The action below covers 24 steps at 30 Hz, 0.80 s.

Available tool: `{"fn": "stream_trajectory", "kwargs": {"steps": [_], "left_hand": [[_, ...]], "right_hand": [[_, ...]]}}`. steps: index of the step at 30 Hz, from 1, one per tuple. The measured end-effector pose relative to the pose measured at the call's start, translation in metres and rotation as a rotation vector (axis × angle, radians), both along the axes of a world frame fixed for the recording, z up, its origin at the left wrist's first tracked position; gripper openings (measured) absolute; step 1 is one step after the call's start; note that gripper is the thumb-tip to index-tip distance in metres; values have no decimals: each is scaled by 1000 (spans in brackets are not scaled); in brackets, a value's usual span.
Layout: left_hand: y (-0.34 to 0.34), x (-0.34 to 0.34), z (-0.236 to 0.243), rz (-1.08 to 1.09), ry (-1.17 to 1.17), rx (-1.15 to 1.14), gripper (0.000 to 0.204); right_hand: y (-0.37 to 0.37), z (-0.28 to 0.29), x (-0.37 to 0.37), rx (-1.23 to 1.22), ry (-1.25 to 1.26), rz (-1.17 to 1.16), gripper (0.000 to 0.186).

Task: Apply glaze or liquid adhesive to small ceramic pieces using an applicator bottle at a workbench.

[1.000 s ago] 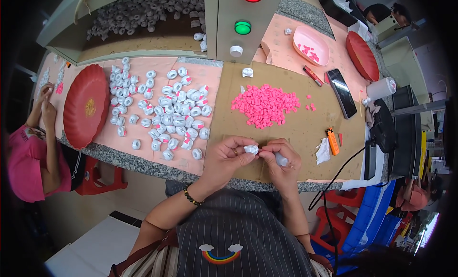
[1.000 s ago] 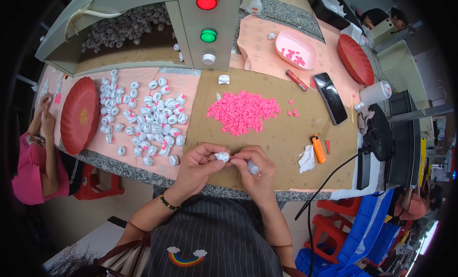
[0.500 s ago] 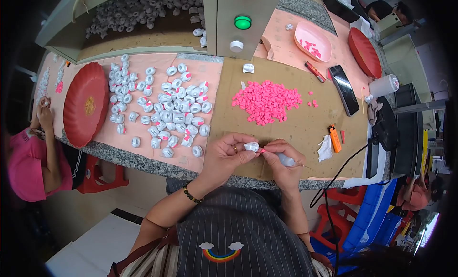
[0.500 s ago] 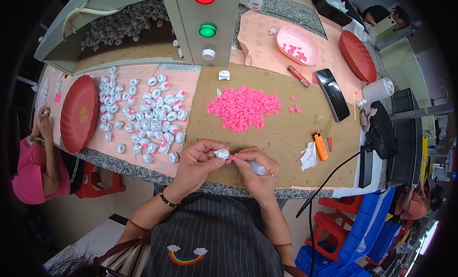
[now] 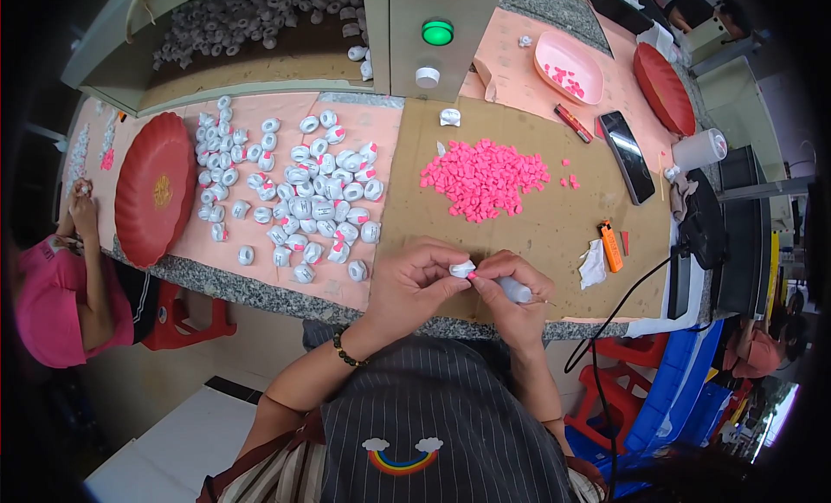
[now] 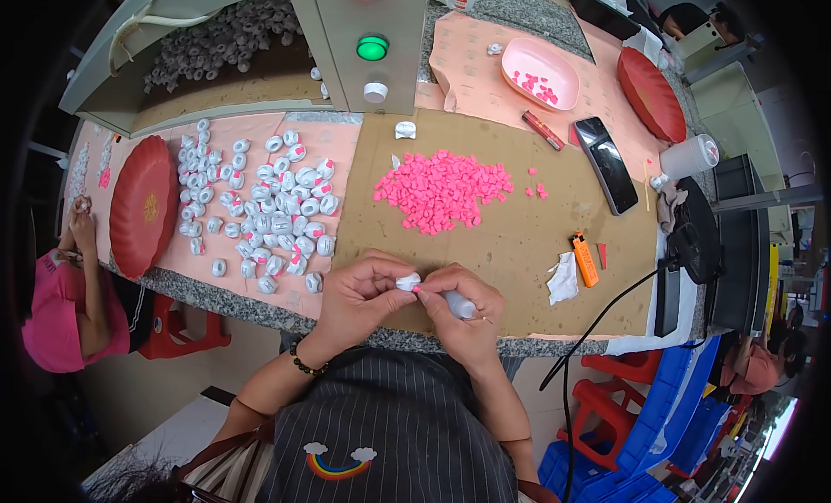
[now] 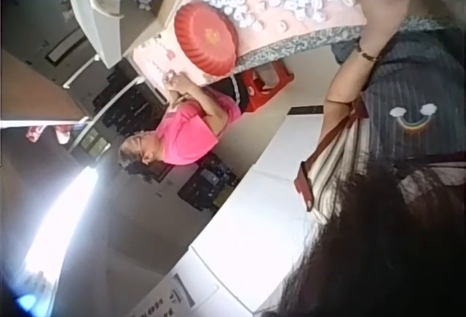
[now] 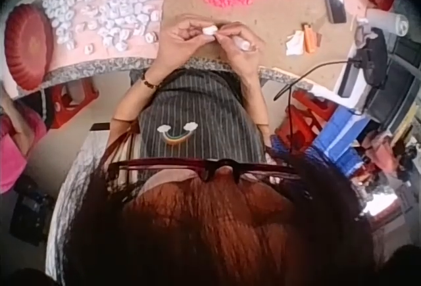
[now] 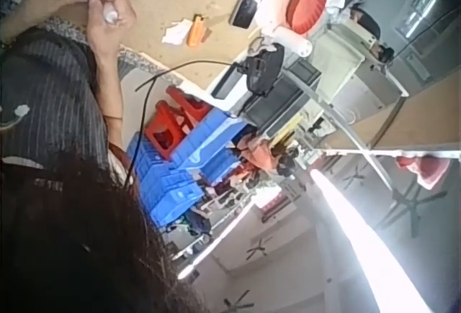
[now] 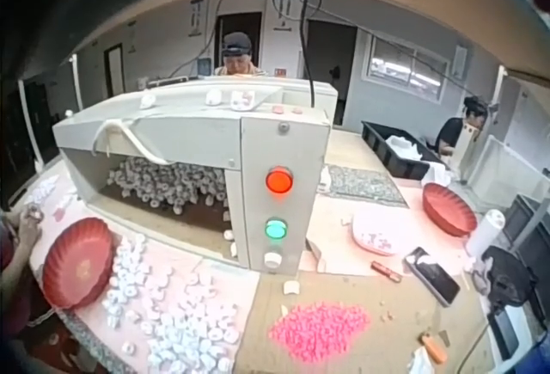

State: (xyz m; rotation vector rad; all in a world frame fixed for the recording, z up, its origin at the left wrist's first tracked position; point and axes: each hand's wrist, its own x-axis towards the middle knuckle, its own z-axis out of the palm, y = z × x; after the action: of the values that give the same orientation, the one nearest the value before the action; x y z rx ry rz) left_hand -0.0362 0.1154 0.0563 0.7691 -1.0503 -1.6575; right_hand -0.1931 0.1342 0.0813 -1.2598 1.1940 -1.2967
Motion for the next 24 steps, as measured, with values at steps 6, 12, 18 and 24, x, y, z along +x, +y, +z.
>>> {"fn": "stream_trajectory", "kwargs": {"steps": [6, 12, 18, 24], "left_hand": [[0, 5, -2, -64, -118, -69, 22], [-2, 8, -2, -121, -42, 19, 21], [0, 8, -5, -83, -65, -50, 20], [4, 11, -5, -78, -44, -50, 24]], "right_hand": [[6, 1, 8, 165, -50, -112, 11], [5, -4, 2, -154, 223, -25, 12], [3, -2, 4, -271, 360, -3, 13], [2, -4, 12, -332, 330, -30, 11]]}}
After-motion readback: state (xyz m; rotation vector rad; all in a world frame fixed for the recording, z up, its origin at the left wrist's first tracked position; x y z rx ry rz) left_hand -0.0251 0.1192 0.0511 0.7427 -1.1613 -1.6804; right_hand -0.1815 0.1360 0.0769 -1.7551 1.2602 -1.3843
